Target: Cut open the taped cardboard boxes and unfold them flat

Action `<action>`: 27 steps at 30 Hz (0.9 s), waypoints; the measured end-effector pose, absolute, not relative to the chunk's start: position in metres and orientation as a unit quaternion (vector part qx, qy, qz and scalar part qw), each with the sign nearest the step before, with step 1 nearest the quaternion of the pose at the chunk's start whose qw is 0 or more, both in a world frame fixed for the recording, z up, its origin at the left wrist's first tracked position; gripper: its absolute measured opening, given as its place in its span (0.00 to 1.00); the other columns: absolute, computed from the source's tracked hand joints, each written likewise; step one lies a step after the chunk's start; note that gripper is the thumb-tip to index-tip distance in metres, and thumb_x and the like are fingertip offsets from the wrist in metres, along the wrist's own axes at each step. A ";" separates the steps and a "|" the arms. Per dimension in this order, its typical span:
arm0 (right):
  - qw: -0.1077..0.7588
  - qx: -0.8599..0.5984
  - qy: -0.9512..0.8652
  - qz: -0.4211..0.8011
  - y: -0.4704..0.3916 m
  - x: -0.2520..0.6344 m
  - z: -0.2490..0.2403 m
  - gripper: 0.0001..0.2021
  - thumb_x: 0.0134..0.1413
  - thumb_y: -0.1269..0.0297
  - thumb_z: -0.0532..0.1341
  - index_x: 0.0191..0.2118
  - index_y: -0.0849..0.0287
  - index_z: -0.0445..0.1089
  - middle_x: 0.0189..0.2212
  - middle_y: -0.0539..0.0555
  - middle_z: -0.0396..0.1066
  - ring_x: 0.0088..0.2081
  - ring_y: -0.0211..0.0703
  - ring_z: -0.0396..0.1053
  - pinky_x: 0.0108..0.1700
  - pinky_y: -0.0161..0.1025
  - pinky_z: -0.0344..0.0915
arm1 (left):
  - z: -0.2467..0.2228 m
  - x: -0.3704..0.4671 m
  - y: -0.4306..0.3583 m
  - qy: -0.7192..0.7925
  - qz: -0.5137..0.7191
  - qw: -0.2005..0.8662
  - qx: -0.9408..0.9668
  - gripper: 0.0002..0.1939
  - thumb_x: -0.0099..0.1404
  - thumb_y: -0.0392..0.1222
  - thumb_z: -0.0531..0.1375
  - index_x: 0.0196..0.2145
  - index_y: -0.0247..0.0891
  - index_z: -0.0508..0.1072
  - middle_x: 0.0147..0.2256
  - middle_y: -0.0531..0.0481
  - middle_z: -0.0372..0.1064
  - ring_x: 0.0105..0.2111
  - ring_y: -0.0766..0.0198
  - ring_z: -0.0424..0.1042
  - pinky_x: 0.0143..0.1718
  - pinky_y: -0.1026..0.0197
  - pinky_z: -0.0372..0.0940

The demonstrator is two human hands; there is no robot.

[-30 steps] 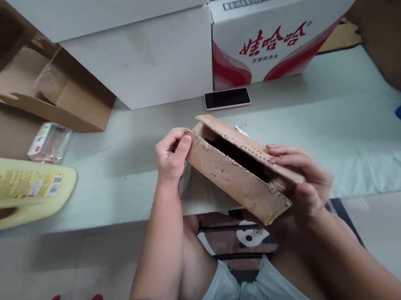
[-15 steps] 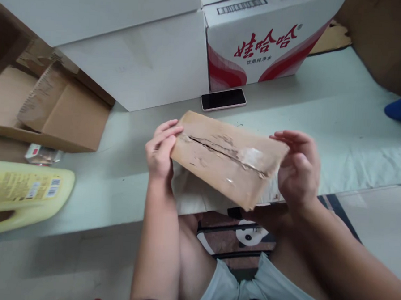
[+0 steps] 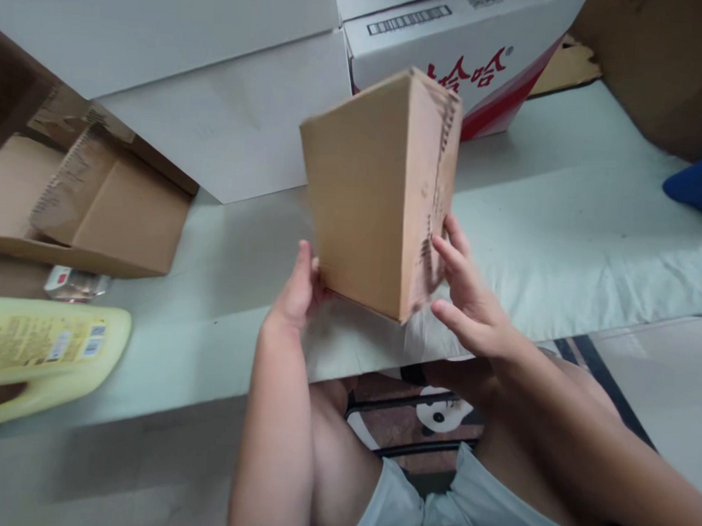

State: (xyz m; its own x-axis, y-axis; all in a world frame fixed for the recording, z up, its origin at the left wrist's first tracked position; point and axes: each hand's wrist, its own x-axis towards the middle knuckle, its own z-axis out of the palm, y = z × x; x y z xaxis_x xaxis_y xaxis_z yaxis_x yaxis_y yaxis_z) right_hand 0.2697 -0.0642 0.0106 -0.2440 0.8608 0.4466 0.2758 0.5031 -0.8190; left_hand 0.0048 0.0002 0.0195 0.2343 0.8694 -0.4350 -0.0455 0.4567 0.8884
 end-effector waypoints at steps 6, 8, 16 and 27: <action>0.554 -0.457 -0.644 0.263 -0.061 0.275 0.010 0.18 0.66 0.48 0.56 0.55 0.46 0.74 0.67 0.55 0.62 0.69 0.60 0.58 0.71 0.62 0.55 | 0.025 0.009 -0.008 0.502 0.022 0.691 0.520 0.37 0.53 0.75 0.62 0.36 0.34 0.80 0.36 0.38 0.79 0.22 0.61 0.74 0.17 0.64 0.52; 0.557 -0.473 -0.636 0.248 -0.061 0.274 0.012 0.16 0.65 0.48 0.58 0.49 0.49 0.77 0.66 0.56 0.63 0.69 0.61 0.59 0.70 0.63 0.55 | 0.023 0.007 -0.004 0.501 0.011 0.670 0.548 0.30 0.55 0.68 0.65 0.34 0.34 0.80 0.33 0.39 0.79 0.22 0.64 0.71 0.19 0.63 0.56; 0.465 -0.337 -0.739 0.352 -0.067 0.268 0.021 0.14 0.62 0.53 0.63 0.49 0.51 0.77 0.68 0.58 0.61 0.67 0.59 0.62 0.63 0.57 0.66 | 0.012 -0.012 0.018 0.502 0.681 0.250 0.471 0.24 0.59 0.59 0.62 0.47 0.42 0.73 0.47 0.45 0.75 0.47 0.58 0.76 0.50 0.55 0.70; 0.159 -0.719 -0.650 0.188 -0.048 0.276 0.011 0.24 0.56 0.58 0.60 0.58 0.56 0.71 0.48 0.64 0.73 0.39 0.55 0.73 0.37 0.48 0.68 | 0.018 -0.005 0.012 0.467 0.657 0.332 0.490 0.11 0.52 0.37 0.60 0.33 0.40 0.80 0.40 0.48 0.79 0.45 0.57 0.77 0.55 0.53 0.69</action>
